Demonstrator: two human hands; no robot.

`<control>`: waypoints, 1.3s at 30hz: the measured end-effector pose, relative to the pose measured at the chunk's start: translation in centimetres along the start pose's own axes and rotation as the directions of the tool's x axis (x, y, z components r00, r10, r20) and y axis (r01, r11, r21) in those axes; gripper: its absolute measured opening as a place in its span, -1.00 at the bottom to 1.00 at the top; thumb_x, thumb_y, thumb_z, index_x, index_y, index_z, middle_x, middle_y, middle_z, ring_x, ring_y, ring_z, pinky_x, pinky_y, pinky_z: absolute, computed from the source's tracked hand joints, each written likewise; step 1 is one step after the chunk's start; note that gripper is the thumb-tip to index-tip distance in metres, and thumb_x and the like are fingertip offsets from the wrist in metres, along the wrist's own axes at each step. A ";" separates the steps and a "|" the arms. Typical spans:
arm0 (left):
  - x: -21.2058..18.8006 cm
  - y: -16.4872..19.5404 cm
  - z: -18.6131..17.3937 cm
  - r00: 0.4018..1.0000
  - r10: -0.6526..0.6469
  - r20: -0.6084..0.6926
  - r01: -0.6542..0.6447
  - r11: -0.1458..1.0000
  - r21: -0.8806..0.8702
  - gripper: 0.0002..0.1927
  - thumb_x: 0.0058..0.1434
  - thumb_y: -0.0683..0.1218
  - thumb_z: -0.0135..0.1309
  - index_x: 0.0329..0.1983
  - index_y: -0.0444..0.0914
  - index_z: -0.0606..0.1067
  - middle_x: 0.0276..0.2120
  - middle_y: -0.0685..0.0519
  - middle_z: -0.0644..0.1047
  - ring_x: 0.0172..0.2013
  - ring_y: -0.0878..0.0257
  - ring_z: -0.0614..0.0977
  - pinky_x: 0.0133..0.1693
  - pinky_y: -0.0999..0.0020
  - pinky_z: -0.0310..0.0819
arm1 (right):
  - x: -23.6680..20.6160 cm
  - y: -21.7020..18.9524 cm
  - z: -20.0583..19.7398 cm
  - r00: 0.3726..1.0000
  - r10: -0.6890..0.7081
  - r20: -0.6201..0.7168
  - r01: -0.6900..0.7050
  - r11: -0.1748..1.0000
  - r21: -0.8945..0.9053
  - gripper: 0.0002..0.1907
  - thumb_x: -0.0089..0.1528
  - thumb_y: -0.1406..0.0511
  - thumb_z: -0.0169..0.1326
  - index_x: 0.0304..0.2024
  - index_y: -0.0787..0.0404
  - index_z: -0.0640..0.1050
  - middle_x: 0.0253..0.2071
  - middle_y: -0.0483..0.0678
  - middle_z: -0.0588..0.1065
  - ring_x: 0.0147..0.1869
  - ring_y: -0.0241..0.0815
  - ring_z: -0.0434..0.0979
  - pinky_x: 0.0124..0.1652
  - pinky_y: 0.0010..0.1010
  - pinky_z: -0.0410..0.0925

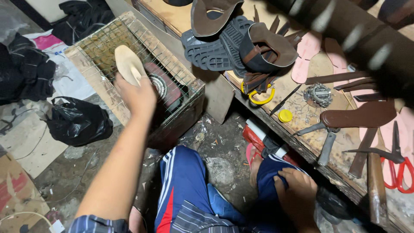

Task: The person sits on the floor and works a shoe upper over a wooden last, using pliers to pull the material and a hammer to tap and set it. They then fit a pink insole board into the shoe, press it in place, and set the finished shoe on a rack with other lasted shoes.

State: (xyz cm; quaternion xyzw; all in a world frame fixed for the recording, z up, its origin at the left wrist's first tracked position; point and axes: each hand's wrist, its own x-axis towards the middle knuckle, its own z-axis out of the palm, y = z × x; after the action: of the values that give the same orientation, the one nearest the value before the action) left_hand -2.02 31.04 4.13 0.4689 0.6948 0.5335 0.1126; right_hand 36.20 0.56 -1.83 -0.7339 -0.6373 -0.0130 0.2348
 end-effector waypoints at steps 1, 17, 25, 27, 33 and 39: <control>-1.7 1.4 0.3 0.973 0.194 -0.121 -0.195 0.981 0.008 -0.22 0.19 -0.07 0.18 0.34 -0.57 0.15 0.32 -0.54 0.14 0.20 -0.27 0.40 0.20 0.02 0.25 | 0.1 0.0 0.0 1.000 0.001 0.005 -0.001 1.000 0.017 -0.78 0.07 0.18 0.23 -0.25 0.07 0.63 -0.12 -0.18 0.59 0.02 -0.08 0.56 0.09 -0.18 0.28; -8.1 17.8 14.9 0.408 0.654 0.637 -0.790 0.603 -0.113 -0.75 0.30 -0.14 0.11 0.05 -0.15 0.47 0.08 -0.04 0.44 -0.07 -0.05 0.61 -0.11 0.08 0.53 | 2.2 0.2 -0.9 0.999 -0.026 0.019 0.026 0.999 0.024 -0.83 0.09 0.19 0.20 -0.33 0.11 0.65 -0.20 -0.11 0.58 -0.04 -0.02 0.54 0.05 -0.15 0.30; -10.0 12.7 4.7 0.565 0.389 0.728 0.668 0.302 -0.680 -0.74 0.55 0.04 -0.01 0.05 -0.25 0.38 -0.21 0.07 0.48 -0.38 0.29 0.47 -0.32 0.38 0.34 | 1.8 0.9 -2.0 1.000 0.015 0.006 -0.015 1.000 0.026 -0.81 0.08 0.19 0.22 -0.32 0.12 0.66 -0.19 -0.09 0.58 0.00 -0.01 0.53 0.12 -0.15 0.25; -11.8 11.3 0.6 0.492 0.376 0.785 0.801 0.158 -0.578 -0.68 0.48 0.05 0.01 0.11 -0.25 0.38 -0.21 0.06 0.50 -0.35 0.30 0.49 -0.32 0.39 0.37 | 1.7 0.8 -2.0 1.000 0.008 0.000 -0.008 0.999 0.039 -0.80 0.09 0.18 0.22 -0.31 0.12 0.66 -0.18 -0.09 0.58 0.01 -0.02 0.53 0.12 -0.15 0.26; -17.1 6.2 -6.9 0.372 0.346 0.861 0.782 0.383 -0.492 -0.66 0.52 0.07 0.09 0.01 -0.32 0.44 -0.23 0.07 0.49 -0.24 0.30 0.48 -0.12 0.36 0.38 | 0.9 0.3 -1.9 1.000 -0.016 0.006 0.015 0.999 0.050 -0.76 0.11 0.16 0.22 -0.25 0.13 0.66 -0.15 -0.08 0.59 0.05 -0.01 0.52 0.12 -0.17 0.26; -19.2 4.0 -10.5 0.318 0.406 0.857 0.744 0.453 -0.491 -0.66 0.46 0.10 0.09 -0.14 -0.29 0.54 -0.24 0.10 0.48 -0.26 0.34 0.42 -0.16 0.40 0.32 | -0.1 -0.1 -2.1 0.999 -0.047 0.025 0.045 0.996 0.079 -0.63 0.08 0.11 0.24 -0.14 0.15 0.65 -0.08 -0.04 0.60 0.10 0.00 0.51 0.15 -0.15 0.23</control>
State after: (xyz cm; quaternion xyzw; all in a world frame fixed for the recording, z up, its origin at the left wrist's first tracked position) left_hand 3.47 9.46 5.20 0.4518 0.1697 0.4083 0.7748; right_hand 36.68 -0.26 0.03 -0.7093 -0.6573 0.0164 0.2542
